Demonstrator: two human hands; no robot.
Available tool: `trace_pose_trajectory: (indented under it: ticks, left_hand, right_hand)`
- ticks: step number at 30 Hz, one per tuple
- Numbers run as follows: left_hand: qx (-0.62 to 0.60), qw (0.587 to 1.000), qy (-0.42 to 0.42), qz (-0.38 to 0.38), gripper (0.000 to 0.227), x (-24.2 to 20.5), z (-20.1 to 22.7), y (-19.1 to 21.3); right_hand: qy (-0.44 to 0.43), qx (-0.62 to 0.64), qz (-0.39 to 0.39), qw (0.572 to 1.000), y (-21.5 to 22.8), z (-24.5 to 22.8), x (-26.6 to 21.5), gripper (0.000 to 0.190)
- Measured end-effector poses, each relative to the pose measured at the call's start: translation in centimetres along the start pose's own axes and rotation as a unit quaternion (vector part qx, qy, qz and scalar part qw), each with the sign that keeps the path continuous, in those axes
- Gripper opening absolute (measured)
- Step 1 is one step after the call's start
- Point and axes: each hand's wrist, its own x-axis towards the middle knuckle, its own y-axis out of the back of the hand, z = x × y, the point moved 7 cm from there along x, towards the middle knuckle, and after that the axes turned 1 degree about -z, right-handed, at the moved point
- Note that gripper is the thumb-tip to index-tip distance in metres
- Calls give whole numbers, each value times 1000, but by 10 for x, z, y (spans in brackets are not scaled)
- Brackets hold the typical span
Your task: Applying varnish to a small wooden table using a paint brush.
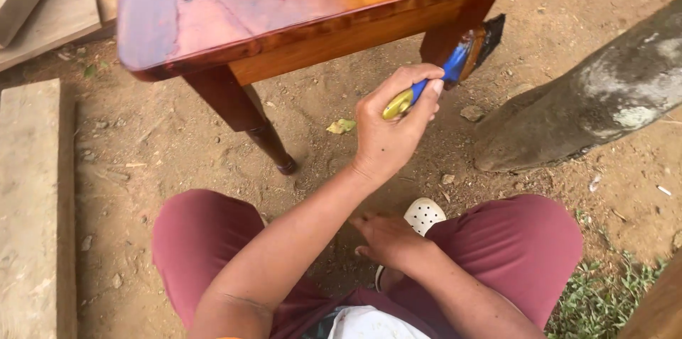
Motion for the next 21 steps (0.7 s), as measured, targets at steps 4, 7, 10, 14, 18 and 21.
trace_pose_trajectory:
  ticks: [4, 7, 10, 14, 18, 21]
  left_hand:
    - [4, 1000, -20, 1, 16, 17, -32, -26]
    - [55, 996, -64, 3, 18, 26, -39, -30]
    - [116, 986, -122, 12, 17, 26, -34, -24]
    - [137, 978, -157, 22, 15, 16, -25, -8]
    - [89, 987, -129, 39, 17, 2, -23, 15]
    - [76, 988, -122, 64, 18, -9, -19, 34]
  right_hand:
    - [-4, 3, 31, 1000, 1, 17, -11, 72]
    - [-8, -4, 20, 1000, 1, 16, -12, 72]
    - [7, -9, 13, 1000, 0, 8, -11, 70]
    - [26, -10, 26, 999, 14, -9, -16, 66]
    - [27, -20, 22, 999, 15, -14, -16, 63]
    - [30, -31, 6, 999, 15, -20, -16, 63]
